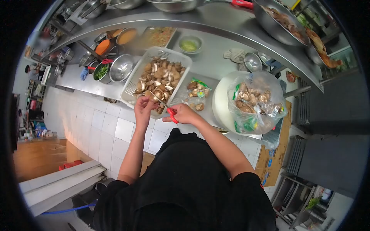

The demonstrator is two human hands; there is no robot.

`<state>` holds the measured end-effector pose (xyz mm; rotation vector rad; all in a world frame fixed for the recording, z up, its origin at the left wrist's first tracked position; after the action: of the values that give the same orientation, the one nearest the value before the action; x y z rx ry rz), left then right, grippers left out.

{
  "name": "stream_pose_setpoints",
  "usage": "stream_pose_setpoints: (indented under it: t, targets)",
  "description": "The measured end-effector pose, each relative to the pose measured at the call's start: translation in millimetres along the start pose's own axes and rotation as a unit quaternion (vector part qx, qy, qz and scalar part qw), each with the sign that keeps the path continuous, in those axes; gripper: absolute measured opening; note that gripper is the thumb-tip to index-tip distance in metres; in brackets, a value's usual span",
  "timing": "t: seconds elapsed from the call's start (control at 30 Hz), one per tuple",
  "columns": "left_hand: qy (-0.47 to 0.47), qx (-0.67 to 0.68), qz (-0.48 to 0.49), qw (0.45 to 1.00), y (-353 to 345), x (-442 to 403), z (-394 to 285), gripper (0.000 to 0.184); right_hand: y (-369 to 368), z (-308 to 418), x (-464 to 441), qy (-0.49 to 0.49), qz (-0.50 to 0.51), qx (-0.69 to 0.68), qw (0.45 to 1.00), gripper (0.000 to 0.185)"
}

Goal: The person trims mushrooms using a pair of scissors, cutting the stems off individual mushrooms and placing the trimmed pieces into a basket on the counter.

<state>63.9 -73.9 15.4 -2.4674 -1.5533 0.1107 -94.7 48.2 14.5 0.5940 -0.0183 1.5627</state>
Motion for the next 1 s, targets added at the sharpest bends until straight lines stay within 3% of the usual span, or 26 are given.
stream_pose_setpoints:
  t: [0.07,0.17,0.23,0.3,0.37,0.47,0.53,0.57,0.63,0.67,0.73,0.83,1.0]
  targets:
    - [0.006,0.035,-0.052,0.998,23,-3,3,0.022,-11,16,-2,-0.062,0.039,-0.064,0.995,0.045]
    - [0.021,-0.033,-0.091,0.995,50,-9,3,0.029,-23,11,-3,0.003,0.021,-0.067,0.998,0.041]
    - [0.01,-0.086,-0.076,0.993,66,-17,18,0.034,-21,2,12,-0.021,0.044,-0.088,0.995,0.041]
    - [-0.213,-0.279,-0.05,0.935,54,-18,4,0.033,-18,-28,28,0.009,0.029,-0.154,0.988,0.043]
    - [-0.209,-0.281,-0.048,0.936,24,-13,-10,0.028,-11,-63,55,0.044,-0.026,-0.108,0.993,0.044]
    - [-0.188,-0.245,0.081,0.948,-31,-13,9,0.017,4,-86,107,-0.02,-0.096,-0.207,0.973,0.041]
    - [-0.113,-0.253,0.214,0.937,-89,-3,14,0.018,10,-105,135,-0.094,-0.141,-0.308,0.936,0.039]
    - [-0.114,-0.25,0.223,0.935,-107,-7,26,0.018,11,-109,143,-0.095,-0.15,-0.309,0.934,0.039]
    - [-0.196,-0.388,0.294,0.851,-146,-17,56,0.022,12,-121,159,-0.1,-0.19,-0.352,0.911,0.037]
    - [-0.199,-0.384,0.303,0.849,-157,-23,65,0.022,12,-124,165,-0.1,-0.199,-0.354,0.908,0.037]
    - [-0.142,-0.581,0.295,0.745,-175,-35,86,0.026,10,-127,170,-0.108,-0.202,-0.344,0.911,0.037]
    - [-0.138,-0.583,0.254,0.759,-178,-42,107,0.029,2,-134,170,-0.064,-0.216,-0.32,0.92,0.038]
    - [-0.162,-0.594,0.229,0.754,-176,-30,110,0.037,-2,-139,177,-0.077,-0.203,-0.296,0.93,0.038]
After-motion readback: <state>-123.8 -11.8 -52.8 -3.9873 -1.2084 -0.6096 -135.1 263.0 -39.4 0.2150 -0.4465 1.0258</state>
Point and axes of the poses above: each hand's wrist, its own x-axis away from the middle knuckle, its own y-axis out of the back of the hand, z = x × y, the point moved 5 cm from there along -x, towards the middle knuckle, and after that the axes turned 7 degrees about x, right-handed, at the moved point
